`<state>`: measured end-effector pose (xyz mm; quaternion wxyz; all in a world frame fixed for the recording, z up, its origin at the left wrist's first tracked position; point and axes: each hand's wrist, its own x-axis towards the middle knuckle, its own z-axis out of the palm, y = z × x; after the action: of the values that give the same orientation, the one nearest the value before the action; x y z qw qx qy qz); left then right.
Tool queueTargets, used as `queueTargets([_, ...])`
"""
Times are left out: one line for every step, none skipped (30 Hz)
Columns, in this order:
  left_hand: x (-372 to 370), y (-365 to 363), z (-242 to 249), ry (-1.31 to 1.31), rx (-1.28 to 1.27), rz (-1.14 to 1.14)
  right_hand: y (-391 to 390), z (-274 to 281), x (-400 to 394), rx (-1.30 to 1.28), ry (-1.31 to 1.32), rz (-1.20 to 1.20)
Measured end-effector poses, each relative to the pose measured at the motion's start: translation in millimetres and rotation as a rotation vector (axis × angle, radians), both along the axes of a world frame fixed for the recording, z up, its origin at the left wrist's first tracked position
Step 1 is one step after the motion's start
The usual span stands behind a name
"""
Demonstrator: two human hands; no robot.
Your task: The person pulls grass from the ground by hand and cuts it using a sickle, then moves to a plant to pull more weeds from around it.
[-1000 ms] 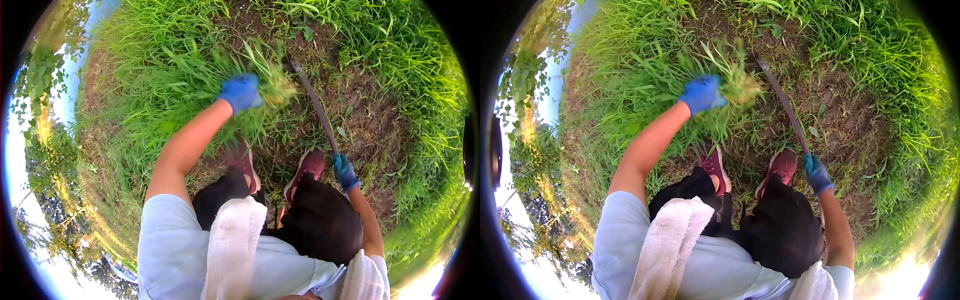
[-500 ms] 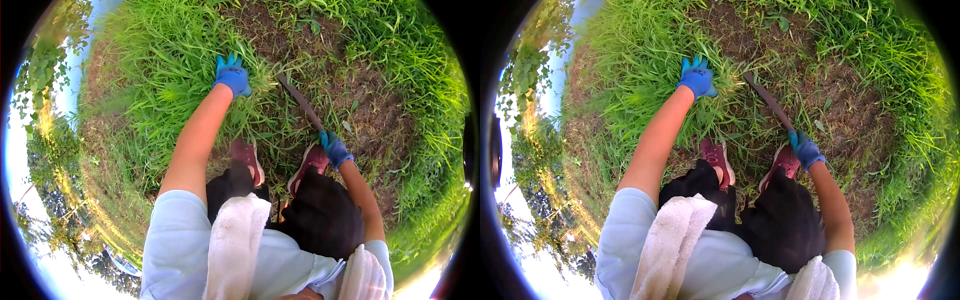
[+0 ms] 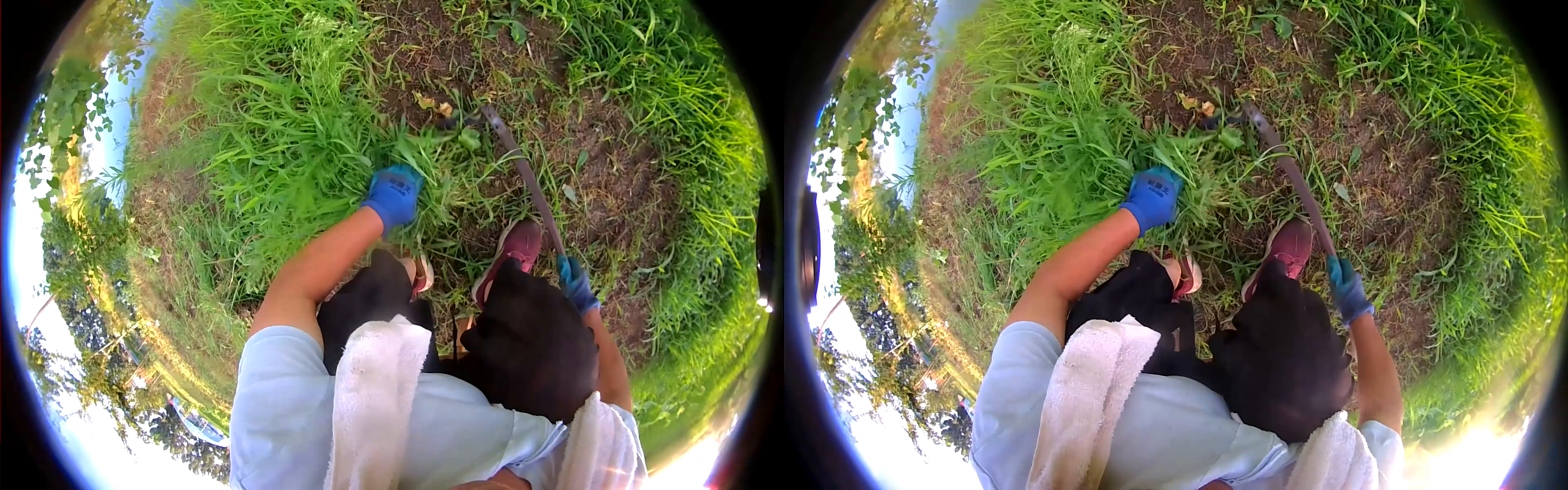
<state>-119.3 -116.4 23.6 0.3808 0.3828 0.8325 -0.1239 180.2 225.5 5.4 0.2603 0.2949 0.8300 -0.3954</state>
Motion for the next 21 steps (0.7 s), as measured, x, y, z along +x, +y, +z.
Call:
queueTargets([-8,-4,5,0.055,-0.040,0.038,-8,4,-24,0.046,0.013,0.013])
queueTargets([-13,-6,6,0.059,-0.040,0.047,-17,4,-47,0.092,0.025,0.028])
queueTargets([-19,-8,5,0.135,-0.026,0.042,-24,-11,-68,0.048,0.082,0.037])
queueTargets([-28,-7,5,0.213,-0.010,0.029,-33,-26,-91,0.006,0.141,0.040])
queueTargets([-41,-3,14,0.291,-0.035,-0.015,-47,-25,-124,0.055,0.095,0.091])
queueTargets([-54,0,27,0.365,-0.063,-0.060,-61,-20,-147,0.101,0.044,0.142])
queueTargets([-70,1,33,0.366,-0.061,-0.064,-68,-27,-152,0.103,0.044,0.138])
queueTargets([-87,2,36,0.331,-0.170,0.023,-75,-37,-155,0.086,0.002,0.180])
queueTargets([-101,1,36,0.292,-0.278,0.103,-80,-42,-154,0.070,-0.044,0.217])
queueTargets([-109,-1,31,0.293,-0.270,0.105,-77,-39,-149,0.079,-0.043,0.217])
queueTargets([-115,-5,23,0.254,-0.252,0.180,-71,-34,-140,0.066,-0.052,0.195])
queueTargets([-118,-6,16,0.212,-0.238,0.253,-67,-32,-135,0.049,-0.061,0.172])
queueTargets([-122,0,20,0.133,-0.288,0.245,-74,-7,-150,0.072,-0.107,0.192])
queueTargets([-120,-1,18,0.128,-0.292,0.231,-84,-5,-159,0.067,-0.114,0.179])
queueTargets([-118,-1,14,0.123,-0.277,0.262,-90,-7,-170,0.096,-0.148,0.194])
queueTargets([-115,-1,9,0.119,-0.260,0.301,-89,-6,-176,0.128,-0.179,0.215])
queueTargets([-111,-8,-1,0.186,-0.205,0.266,-88,-2,-173,0.114,-0.112,0.237])
queueTargets([-108,-9,1,0.186,-0.204,0.258,-81,-3,-158,0.142,-0.105,0.233])
queueTargets([-104,-8,5,0.147,-0.190,0.229,-64,-5,-130,0.177,-0.095,0.231])
queueTargets([-100,-8,11,0.114,-0.169,0.212,-38,-15,-88,0.154,-0.170,0.143])
queueTargets([-80,-19,2,0.159,-0.058,0.130,-14,-9,-45,0.214,-0.213,0.146])
